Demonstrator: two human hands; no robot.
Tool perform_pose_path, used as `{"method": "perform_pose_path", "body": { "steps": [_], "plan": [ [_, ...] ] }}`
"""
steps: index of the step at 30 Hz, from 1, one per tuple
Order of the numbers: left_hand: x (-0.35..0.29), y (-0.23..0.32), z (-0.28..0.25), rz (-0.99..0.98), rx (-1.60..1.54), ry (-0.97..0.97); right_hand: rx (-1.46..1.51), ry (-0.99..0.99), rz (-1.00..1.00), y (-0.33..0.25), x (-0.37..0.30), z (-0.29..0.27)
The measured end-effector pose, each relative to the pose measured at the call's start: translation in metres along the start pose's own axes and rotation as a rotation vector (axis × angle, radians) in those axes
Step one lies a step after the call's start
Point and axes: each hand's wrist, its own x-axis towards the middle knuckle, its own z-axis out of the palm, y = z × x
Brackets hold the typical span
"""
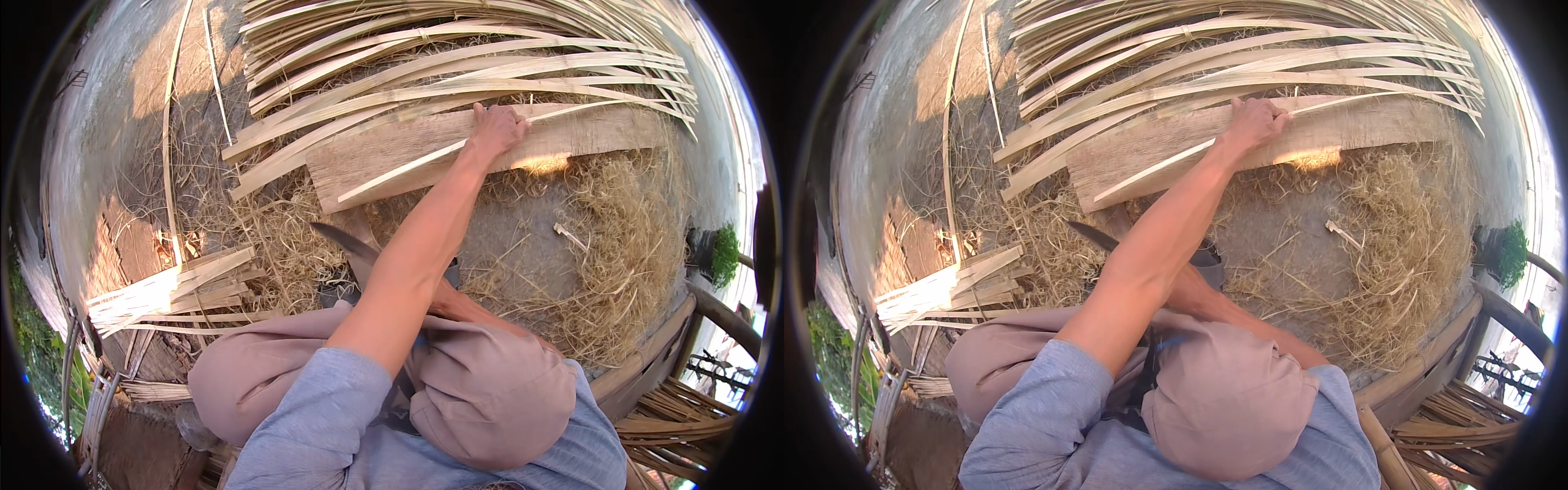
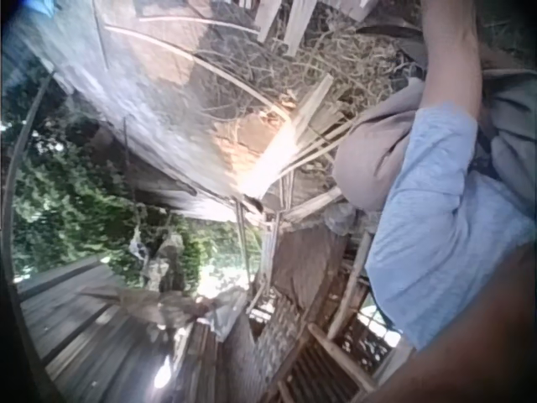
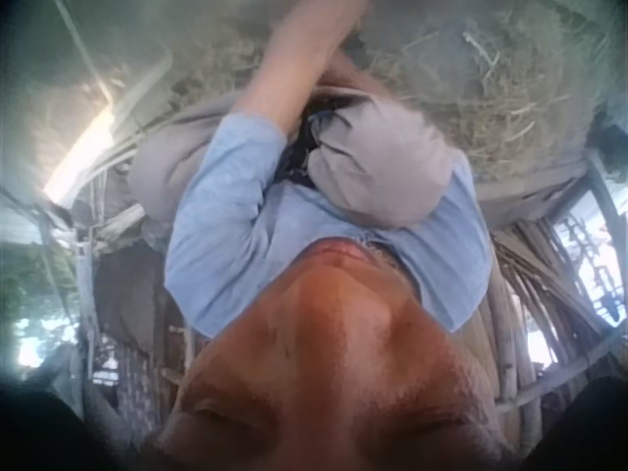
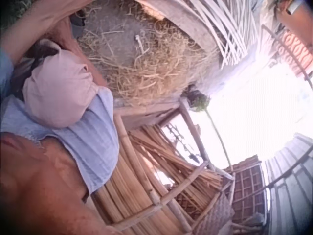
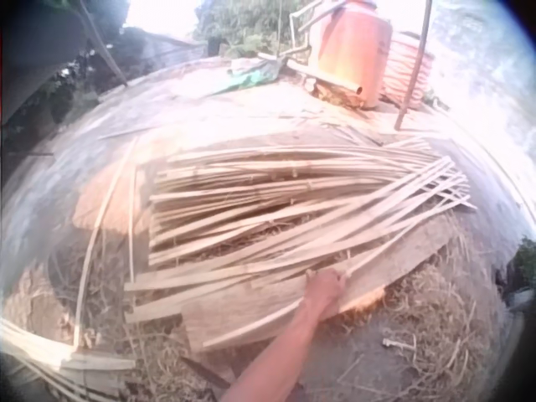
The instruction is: The person sits on the ground and uses a knife to split long bamboo strips into thinner pieces. They repeatedly position the strips on a wooden board and strike them with the knife to separate them, then place the finished pieces aside.
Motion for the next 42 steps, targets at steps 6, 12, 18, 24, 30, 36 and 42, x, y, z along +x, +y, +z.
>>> {"method": "perform_pose_path", "body": {
  "steps": [6,12,18,24,30,36,42],
  "plan": [
    [0.006,-0.013,0.005,0.051,0.074,0.028,0.204,0.387,0.380,0.016,0.020,-0.038],
    [0.008,-0.007,0.003,0.031,0.042,-0.034,0.093,0.102,0.049,0.005,0.008,0.011],
    [0.007,-0.011,0.000,0.054,0.012,0.005,0.070,0.061,0.168,0.002,0.010,-0.005],
    [0.005,-0.006,-0.004,0.044,0.067,-0.028,0.278,0.245,0.244,0.011,0.013,-0.007],
    [-0.026,-0.015,0.024,0.143,0.062,0.214,-0.191,-0.140,-0.361,0.008,-0.003,-0.002],
    [-0.040,-0.010,-0.013,0.324,0.366,0.463,-0.436,-0.161,0.331,0.002,-0.053,-0.117],
    [-0.080,-0.003,-0.191,0.130,0.514,-0.405,0.472,0.820,0.443,0.038,-0.132,-0.162]
  ]
}}
